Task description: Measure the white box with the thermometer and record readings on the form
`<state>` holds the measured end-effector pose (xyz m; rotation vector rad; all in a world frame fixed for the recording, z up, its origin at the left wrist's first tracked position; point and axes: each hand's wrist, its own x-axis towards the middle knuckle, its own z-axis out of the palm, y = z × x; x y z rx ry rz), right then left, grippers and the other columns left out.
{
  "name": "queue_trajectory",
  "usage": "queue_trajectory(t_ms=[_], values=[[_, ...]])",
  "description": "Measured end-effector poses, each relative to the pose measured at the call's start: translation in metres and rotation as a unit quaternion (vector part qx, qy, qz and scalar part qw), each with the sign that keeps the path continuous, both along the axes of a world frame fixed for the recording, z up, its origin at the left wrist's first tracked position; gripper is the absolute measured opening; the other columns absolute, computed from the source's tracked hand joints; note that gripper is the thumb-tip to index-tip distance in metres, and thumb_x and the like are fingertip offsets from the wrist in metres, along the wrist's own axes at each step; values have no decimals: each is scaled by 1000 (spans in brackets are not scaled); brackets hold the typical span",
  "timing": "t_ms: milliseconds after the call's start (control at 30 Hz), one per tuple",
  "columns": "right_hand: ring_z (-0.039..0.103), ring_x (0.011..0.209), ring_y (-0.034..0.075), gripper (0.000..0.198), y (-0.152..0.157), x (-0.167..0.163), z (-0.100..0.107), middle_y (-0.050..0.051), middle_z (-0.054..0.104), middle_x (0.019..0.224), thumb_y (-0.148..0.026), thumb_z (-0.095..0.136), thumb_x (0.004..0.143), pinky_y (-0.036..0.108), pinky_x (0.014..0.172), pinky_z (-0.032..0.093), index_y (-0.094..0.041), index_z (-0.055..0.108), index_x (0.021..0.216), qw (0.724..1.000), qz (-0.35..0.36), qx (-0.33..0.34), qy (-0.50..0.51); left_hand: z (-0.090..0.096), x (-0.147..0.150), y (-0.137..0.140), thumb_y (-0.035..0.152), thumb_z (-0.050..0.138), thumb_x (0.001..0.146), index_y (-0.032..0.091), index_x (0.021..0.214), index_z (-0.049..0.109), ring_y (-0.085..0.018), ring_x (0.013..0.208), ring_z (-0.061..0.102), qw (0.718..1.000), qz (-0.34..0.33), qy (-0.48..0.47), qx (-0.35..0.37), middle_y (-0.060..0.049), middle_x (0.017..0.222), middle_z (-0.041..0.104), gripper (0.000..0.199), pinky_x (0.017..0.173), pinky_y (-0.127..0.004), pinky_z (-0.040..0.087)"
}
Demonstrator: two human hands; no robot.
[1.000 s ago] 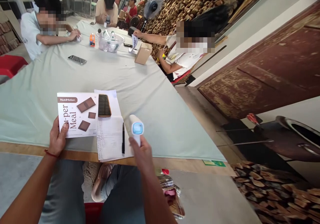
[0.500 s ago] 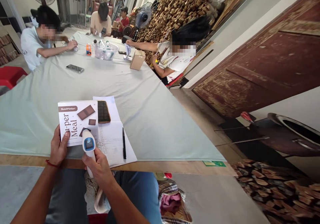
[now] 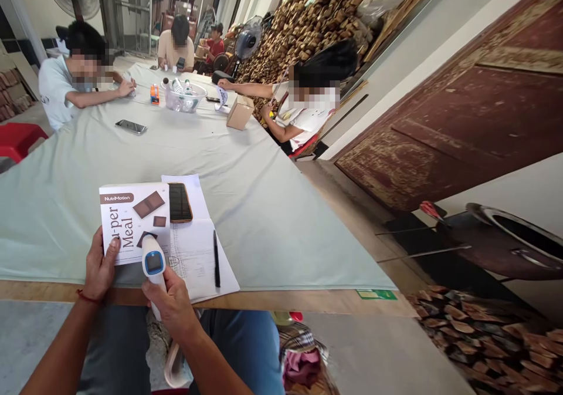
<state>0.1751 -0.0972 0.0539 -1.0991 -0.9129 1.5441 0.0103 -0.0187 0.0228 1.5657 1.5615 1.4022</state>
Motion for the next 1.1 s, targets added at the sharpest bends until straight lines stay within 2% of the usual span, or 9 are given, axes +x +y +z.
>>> queue_trajectory(t_ms=[567, 700, 833, 1100], values=[[41, 61, 11, 30, -1, -1, 0, -4, 48, 66, -39, 68, 67, 25, 58, 36, -20, 53, 84, 1000, 7, -1, 5, 2, 2, 0, 70, 49, 84, 13, 129, 54, -30, 114, 61, 1000, 6, -5, 5, -15, 123, 64, 72, 100, -45, 49], [43, 62, 11, 28, -6, 10, 4, -3, 48, 69, -43, 66, 72, 25, 60, 37, -19, 55, 83, 999, 18, 7, 32, 2, 0, 1, 71, 48, 84, 13, 128, 55, -31, 112, 61, 1000, 7, 10, 7, -16, 121, 65, 72, 99, -45, 50], [47, 65, 12, 32, -12, 33, 11, -1, 52, 72, -48, 66, 77, 25, 62, 39, -19, 57, 83, 999, -30, 27, 26, 2, -1, 2, 70, 47, 85, 13, 126, 57, -29, 109, 61, 999, 14, 28, 18, -14, 119, 65, 70, 96, -42, 50], [43, 63, 12, 36, -19, 79, 23, -1, 52, 68, -51, 72, 73, 24, 60, 40, -18, 64, 84, 987, -156, 46, 4, 0, -5, 7, 71, 47, 84, 14, 119, 61, -28, 102, 60, 997, 41, 63, 25, -12, 113, 67, 69, 90, -41, 50]])
